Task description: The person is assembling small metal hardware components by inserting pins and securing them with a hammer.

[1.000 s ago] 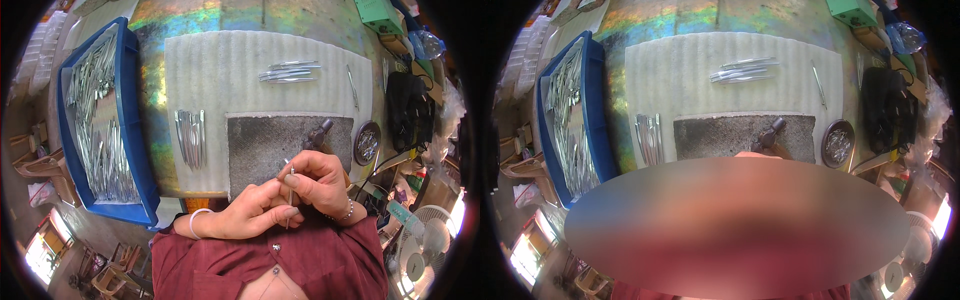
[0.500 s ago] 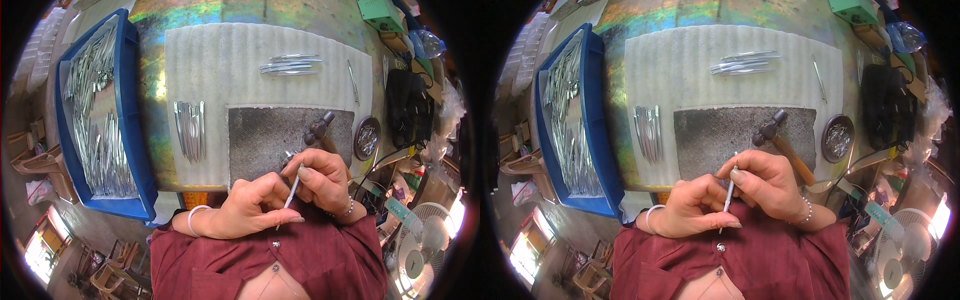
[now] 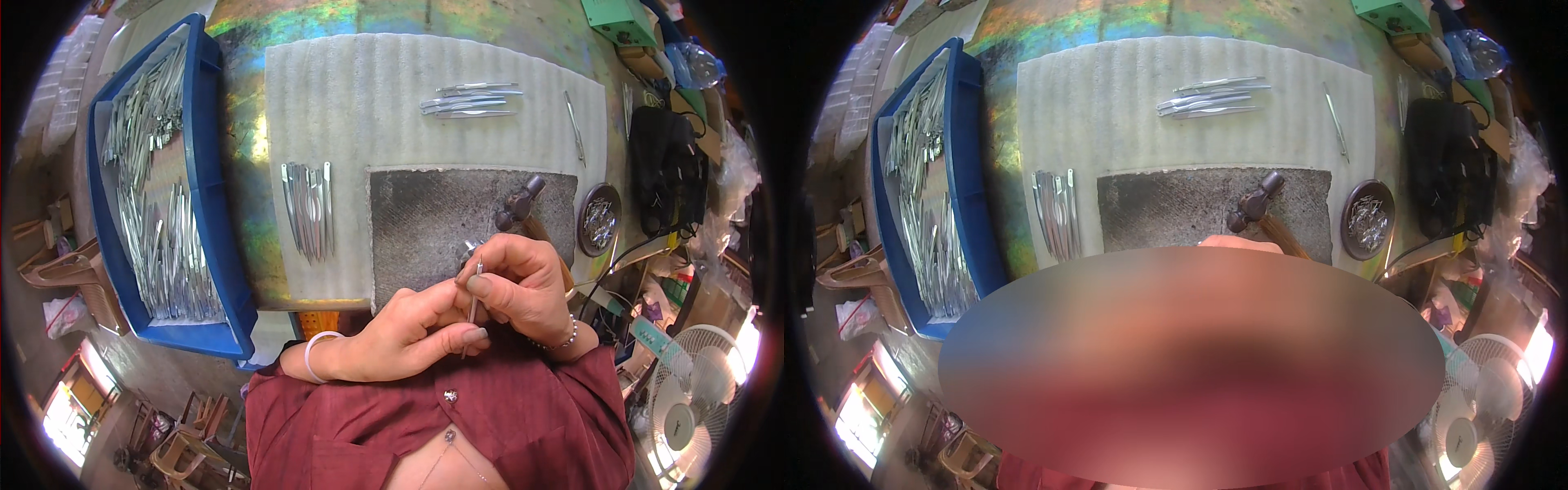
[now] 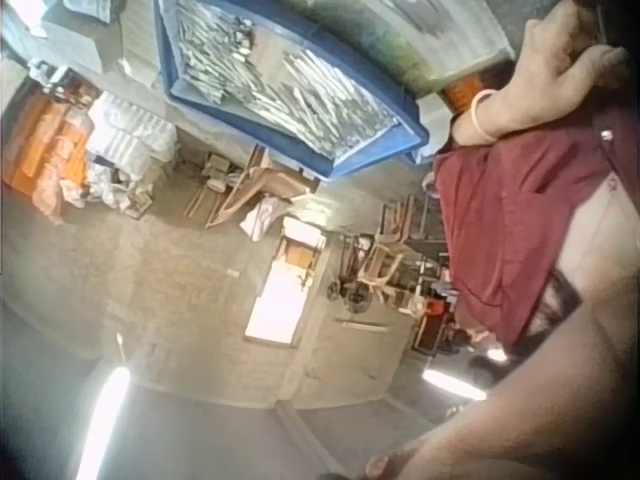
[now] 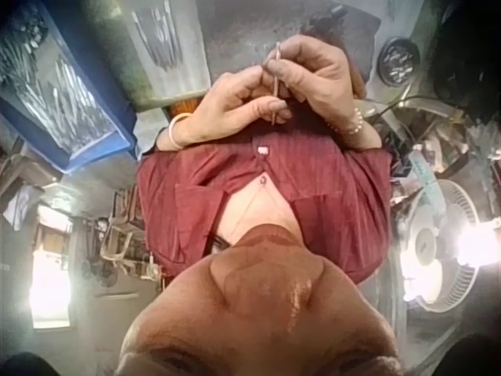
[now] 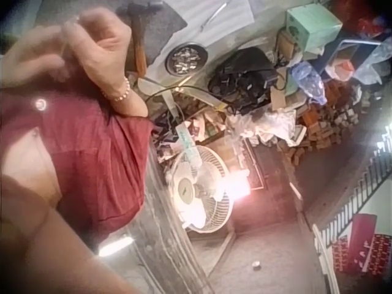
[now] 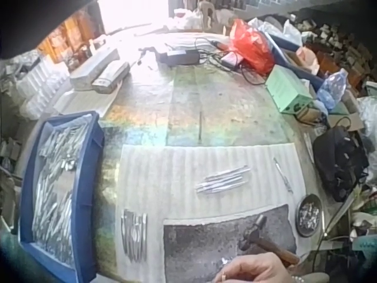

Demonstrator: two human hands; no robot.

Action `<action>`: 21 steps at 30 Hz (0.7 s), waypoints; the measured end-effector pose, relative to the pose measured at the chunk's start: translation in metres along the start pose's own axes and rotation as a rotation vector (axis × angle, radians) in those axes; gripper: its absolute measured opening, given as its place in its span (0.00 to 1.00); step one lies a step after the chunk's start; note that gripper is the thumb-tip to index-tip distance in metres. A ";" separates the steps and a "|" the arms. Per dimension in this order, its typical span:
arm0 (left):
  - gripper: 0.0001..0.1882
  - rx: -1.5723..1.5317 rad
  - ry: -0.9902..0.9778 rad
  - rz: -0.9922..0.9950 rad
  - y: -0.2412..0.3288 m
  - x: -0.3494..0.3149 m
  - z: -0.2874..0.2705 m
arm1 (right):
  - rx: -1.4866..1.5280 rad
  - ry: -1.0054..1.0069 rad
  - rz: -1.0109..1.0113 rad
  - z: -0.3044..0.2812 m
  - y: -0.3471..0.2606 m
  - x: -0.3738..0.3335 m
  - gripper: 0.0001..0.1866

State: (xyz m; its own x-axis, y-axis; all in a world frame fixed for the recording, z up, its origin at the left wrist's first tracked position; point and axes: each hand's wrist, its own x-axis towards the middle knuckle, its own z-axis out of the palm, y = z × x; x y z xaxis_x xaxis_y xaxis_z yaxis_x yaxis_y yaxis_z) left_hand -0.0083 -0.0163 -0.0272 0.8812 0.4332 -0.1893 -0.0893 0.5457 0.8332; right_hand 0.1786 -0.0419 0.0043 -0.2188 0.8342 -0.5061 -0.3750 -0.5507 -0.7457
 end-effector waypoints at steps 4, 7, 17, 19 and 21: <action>0.11 -0.092 -0.044 -0.079 0.000 -0.002 -0.001 | -0.002 0.002 0.015 0.000 0.003 0.000 0.03; 0.12 -0.114 -0.058 -0.109 -0.001 -0.004 -0.002 | -0.012 0.001 -0.002 0.002 0.005 0.001 0.03; 0.10 -0.260 0.000 -0.082 0.000 -0.019 0.001 | -0.030 0.045 -0.005 0.017 0.003 -0.003 0.03; 0.12 -0.341 0.119 -0.084 0.002 -0.026 -0.002 | -0.078 0.079 -0.028 0.018 0.004 -0.005 0.03; 0.15 -0.443 0.285 0.034 0.001 -0.035 -0.006 | 0.047 0.092 -0.168 0.017 0.007 -0.008 0.03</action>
State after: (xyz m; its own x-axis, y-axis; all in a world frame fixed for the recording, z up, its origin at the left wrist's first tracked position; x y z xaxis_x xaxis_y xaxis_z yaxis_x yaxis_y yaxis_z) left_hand -0.0425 -0.0267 -0.0233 0.7186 0.6002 -0.3512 -0.3579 0.7523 0.5532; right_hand 0.1620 -0.0518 0.0104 -0.0670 0.9074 -0.4150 -0.4419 -0.3999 -0.8030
